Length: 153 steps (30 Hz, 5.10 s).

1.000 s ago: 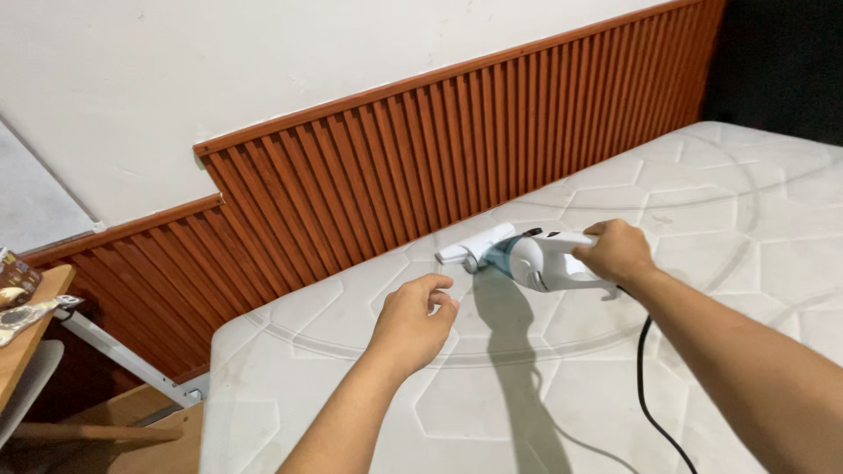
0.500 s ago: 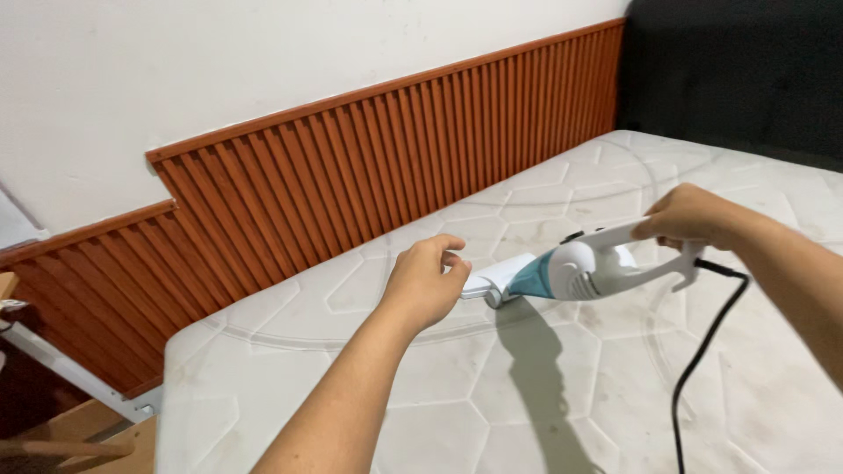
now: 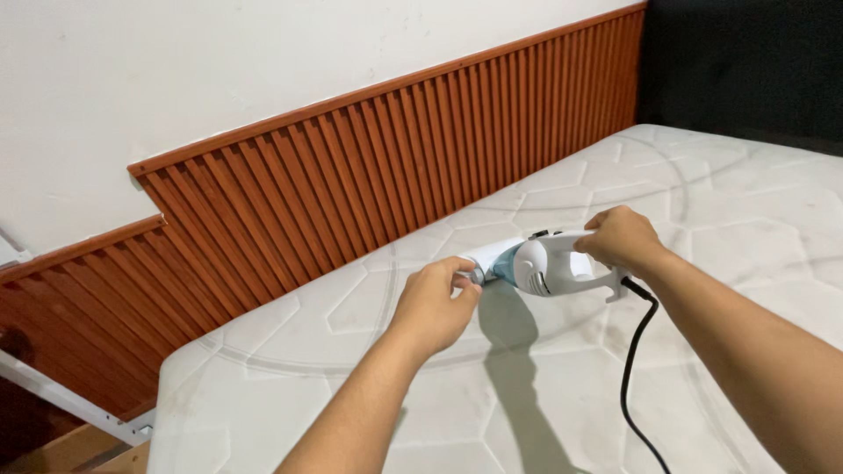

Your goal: The person uses a handheld vacuum to clean a mattress by moving the nozzle across its surface.

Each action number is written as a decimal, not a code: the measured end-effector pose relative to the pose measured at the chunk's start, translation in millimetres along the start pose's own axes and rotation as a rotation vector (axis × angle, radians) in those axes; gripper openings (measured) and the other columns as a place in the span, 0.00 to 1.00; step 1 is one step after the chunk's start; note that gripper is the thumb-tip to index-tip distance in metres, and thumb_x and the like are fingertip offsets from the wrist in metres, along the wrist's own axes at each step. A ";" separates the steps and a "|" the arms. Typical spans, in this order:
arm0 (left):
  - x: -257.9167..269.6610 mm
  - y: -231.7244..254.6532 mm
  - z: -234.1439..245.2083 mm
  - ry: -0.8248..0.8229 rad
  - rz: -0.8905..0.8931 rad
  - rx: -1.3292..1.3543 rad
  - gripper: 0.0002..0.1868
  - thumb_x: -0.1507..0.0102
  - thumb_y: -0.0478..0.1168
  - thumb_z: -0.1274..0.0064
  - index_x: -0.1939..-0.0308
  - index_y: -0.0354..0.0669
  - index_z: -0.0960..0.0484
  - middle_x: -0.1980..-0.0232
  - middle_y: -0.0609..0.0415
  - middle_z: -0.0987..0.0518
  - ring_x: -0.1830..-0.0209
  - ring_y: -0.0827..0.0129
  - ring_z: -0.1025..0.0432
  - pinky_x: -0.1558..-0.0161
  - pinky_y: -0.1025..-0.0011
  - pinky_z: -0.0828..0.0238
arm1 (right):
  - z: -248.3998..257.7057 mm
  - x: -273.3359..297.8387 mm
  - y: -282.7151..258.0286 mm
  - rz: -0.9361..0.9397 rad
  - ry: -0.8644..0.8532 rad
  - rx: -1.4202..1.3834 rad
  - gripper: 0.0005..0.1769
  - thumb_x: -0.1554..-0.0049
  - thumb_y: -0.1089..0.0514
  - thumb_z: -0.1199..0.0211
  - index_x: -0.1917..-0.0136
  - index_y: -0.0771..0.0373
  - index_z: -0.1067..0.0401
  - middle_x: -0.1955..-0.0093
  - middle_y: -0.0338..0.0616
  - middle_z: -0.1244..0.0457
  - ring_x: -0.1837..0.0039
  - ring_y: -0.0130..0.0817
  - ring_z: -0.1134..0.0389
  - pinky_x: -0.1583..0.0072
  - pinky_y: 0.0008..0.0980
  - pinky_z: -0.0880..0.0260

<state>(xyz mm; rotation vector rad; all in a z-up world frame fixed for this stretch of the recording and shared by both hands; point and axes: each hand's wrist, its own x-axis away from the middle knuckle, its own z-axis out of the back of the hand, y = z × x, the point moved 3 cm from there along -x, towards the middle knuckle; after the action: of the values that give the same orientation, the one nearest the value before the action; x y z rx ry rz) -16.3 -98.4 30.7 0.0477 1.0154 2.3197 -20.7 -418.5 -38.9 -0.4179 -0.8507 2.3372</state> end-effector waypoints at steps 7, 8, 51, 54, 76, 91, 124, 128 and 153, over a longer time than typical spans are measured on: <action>-55.0 -40.6 13.2 -0.001 0.101 0.051 0.21 0.39 0.40 0.47 0.41 0.43 0.20 0.48 0.50 0.16 0.43 0.59 0.23 0.42 0.63 0.29 | -53.5 -96.6 -38.1 -0.059 -0.002 -0.026 0.23 0.53 0.56 0.29 0.44 0.65 0.21 0.61 0.52 0.28 0.61 0.39 0.26 0.55 0.38 0.27; -63.4 -43.9 17.0 -0.003 0.116 0.050 0.22 0.38 0.40 0.47 0.40 0.43 0.21 0.47 0.51 0.16 0.42 0.58 0.24 0.42 0.63 0.29 | -60.2 -110.7 -41.4 -0.060 0.000 -0.027 0.23 0.53 0.56 0.29 0.45 0.65 0.21 0.62 0.53 0.27 0.61 0.39 0.26 0.54 0.38 0.26; 59.1 57.4 40.8 0.037 -0.124 -0.033 0.21 0.39 0.41 0.46 0.42 0.41 0.20 0.46 0.48 0.16 0.43 0.58 0.24 0.43 0.62 0.29 | 105.6 39.9 26.4 -0.136 -0.163 0.035 0.19 0.49 0.62 0.29 0.44 0.72 0.19 0.65 0.58 0.31 0.69 0.38 0.38 0.63 0.33 0.42; 57.5 52.0 39.1 0.033 -0.115 -0.045 0.21 0.38 0.41 0.46 0.42 0.41 0.20 0.47 0.48 0.16 0.43 0.58 0.23 0.42 0.62 0.28 | 98.9 35.1 33.4 -0.117 -0.146 0.016 0.20 0.49 0.63 0.29 0.43 0.72 0.19 0.64 0.59 0.30 0.69 0.38 0.37 0.63 0.33 0.40; -85.1 -47.0 20.7 -0.001 0.023 0.074 0.21 0.40 0.41 0.45 0.43 0.42 0.18 0.50 0.48 0.14 0.47 0.60 0.21 0.45 0.66 0.27 | -105.1 -123.9 -17.2 -0.055 0.045 -0.049 0.30 0.54 0.53 0.25 0.38 0.62 0.23 0.54 0.53 0.27 0.53 0.41 0.25 0.47 0.38 0.26; -135.8 -17.2 166.6 -0.090 0.038 0.294 0.23 0.38 0.42 0.46 0.39 0.40 0.21 0.45 0.47 0.16 0.47 0.65 0.20 0.46 0.68 0.25 | -81.2 -81.5 -77.4 -0.303 -0.122 0.217 0.25 0.55 0.51 0.34 0.45 0.61 0.17 0.52 0.53 0.26 0.50 0.45 0.25 0.45 0.39 0.25; -240.0 25.5 17.2 0.092 0.329 0.754 0.22 0.33 0.41 0.53 0.37 0.35 0.25 0.45 0.49 0.17 0.50 0.71 0.24 0.48 0.74 0.30 | -76.3 -118.6 -74.9 0.414 -0.240 -0.618 0.14 0.42 0.54 0.32 0.45 0.60 0.29 0.65 0.39 0.33 0.65 0.22 0.36 0.64 0.26 0.35; -247.3 51.1 10.3 0.063 0.368 0.745 0.22 0.33 0.42 0.52 0.36 0.38 0.24 0.46 0.51 0.17 0.50 0.71 0.26 0.48 0.74 0.31 | -68.8 -164.8 -74.9 0.155 -0.339 -0.624 0.20 0.45 0.46 0.33 0.44 0.57 0.29 0.72 0.43 0.37 0.72 0.28 0.38 0.70 0.32 0.38; -184.5 29.3 78.0 -0.061 0.420 0.552 0.21 0.35 0.41 0.51 0.38 0.42 0.23 0.51 0.50 0.18 0.56 0.70 0.28 0.55 0.70 0.31 | -140.7 -217.0 -85.0 -0.321 -0.810 0.239 0.20 0.43 0.46 0.41 0.43 0.59 0.25 0.58 0.47 0.31 0.57 0.39 0.30 0.55 0.44 0.29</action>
<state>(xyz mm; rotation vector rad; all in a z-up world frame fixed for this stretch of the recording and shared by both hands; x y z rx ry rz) 140.4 -161.7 142.3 0.5960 1.7153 2.2920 249.0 -439.3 -69.2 0.7649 -0.8763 2.2413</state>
